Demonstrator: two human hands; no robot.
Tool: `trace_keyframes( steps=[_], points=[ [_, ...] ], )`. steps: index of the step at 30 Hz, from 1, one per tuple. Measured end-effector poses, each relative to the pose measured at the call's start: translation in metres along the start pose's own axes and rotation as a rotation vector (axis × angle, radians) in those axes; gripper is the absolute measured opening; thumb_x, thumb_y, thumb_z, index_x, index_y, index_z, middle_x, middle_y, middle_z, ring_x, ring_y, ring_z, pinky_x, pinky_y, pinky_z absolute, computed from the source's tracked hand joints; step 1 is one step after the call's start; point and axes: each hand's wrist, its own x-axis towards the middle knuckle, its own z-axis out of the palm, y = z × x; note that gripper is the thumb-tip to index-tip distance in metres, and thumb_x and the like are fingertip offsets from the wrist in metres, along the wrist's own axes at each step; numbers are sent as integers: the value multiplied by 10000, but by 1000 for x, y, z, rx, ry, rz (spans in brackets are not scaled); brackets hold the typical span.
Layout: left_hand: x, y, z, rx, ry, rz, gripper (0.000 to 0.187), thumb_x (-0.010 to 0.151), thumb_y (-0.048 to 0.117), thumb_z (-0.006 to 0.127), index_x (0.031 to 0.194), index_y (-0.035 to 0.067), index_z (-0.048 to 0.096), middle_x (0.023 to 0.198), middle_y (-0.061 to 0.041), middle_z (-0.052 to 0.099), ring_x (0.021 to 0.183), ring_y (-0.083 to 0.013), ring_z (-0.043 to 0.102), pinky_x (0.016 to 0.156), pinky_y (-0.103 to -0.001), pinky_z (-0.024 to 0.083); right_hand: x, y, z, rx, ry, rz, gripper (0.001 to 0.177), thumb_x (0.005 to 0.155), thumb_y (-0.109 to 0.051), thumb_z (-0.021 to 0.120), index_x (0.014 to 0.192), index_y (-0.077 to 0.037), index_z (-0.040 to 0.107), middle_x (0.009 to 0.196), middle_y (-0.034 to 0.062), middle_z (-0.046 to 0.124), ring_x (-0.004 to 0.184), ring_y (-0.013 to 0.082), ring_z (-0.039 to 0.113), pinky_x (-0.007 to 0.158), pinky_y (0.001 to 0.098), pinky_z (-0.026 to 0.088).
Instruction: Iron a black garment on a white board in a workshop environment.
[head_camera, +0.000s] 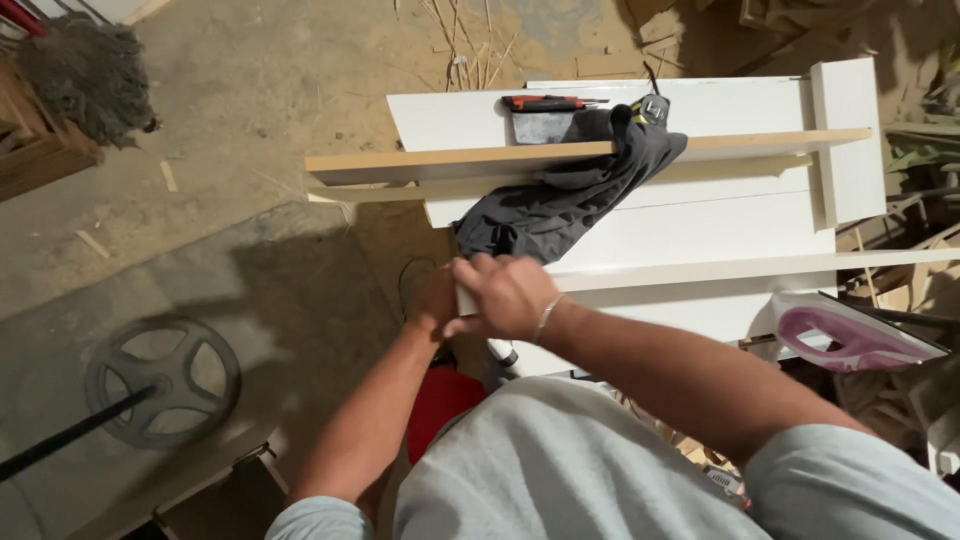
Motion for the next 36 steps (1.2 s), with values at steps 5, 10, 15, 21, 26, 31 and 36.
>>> trace_keyframes(
  steps=[5,10,15,21,26,31,36],
  points=[
    [3,-18,14,-3,153,230,207,790,127,750,991,75,746,954,-141,748,1000,-385,698,923,-455,530,-3,-1,14,-26,-47,21,941,704,-861,611,1303,-143,505,913,101,633,719,352,716,587,490,574],
    [4,-8,19,1,206,468,169,735,86,791,896,127,761,861,-77,751,894,-343,717,835,-422,551,-54,56,-9,-5,5,76,856,676,-784,711,1263,-182,548,875,66,612,708,351,707,620,485,576],
    [-3,22,13,-23,219,515,329,678,22,795,985,137,819,958,-63,809,950,-319,748,912,-423,560,-113,119,-9,-14,69,86,830,714,-816,668,1227,-172,564,854,59,595,699,324,706,628,450,584],
    [-8,30,11,24,203,434,317,708,27,798,1015,101,817,960,-135,792,947,-391,732,889,-482,564,-181,197,-14,-64,94,116,806,749,-817,658,1270,-204,605,841,22,613,700,275,710,642,409,595],
    [-11,39,10,23,206,359,341,731,11,781,1059,94,822,990,-141,793,986,-393,730,922,-509,556,-241,270,-25,-135,113,226,805,685,-713,788,1265,-174,640,890,45,666,777,264,730,704,399,601],
    [-10,34,13,36,222,362,328,724,27,793,1044,95,819,977,-140,790,974,-393,732,908,-504,558,-284,313,-30,-213,35,254,789,674,-677,779,1275,-190,621,910,33,678,790,264,736,736,403,613],
    [-10,30,16,27,263,415,321,714,36,800,1027,100,820,957,-129,792,944,-384,738,881,-485,566,-262,300,-28,-183,-61,219,760,683,-693,773,1254,-216,615,858,6,676,753,257,738,718,406,612]
  ],
)
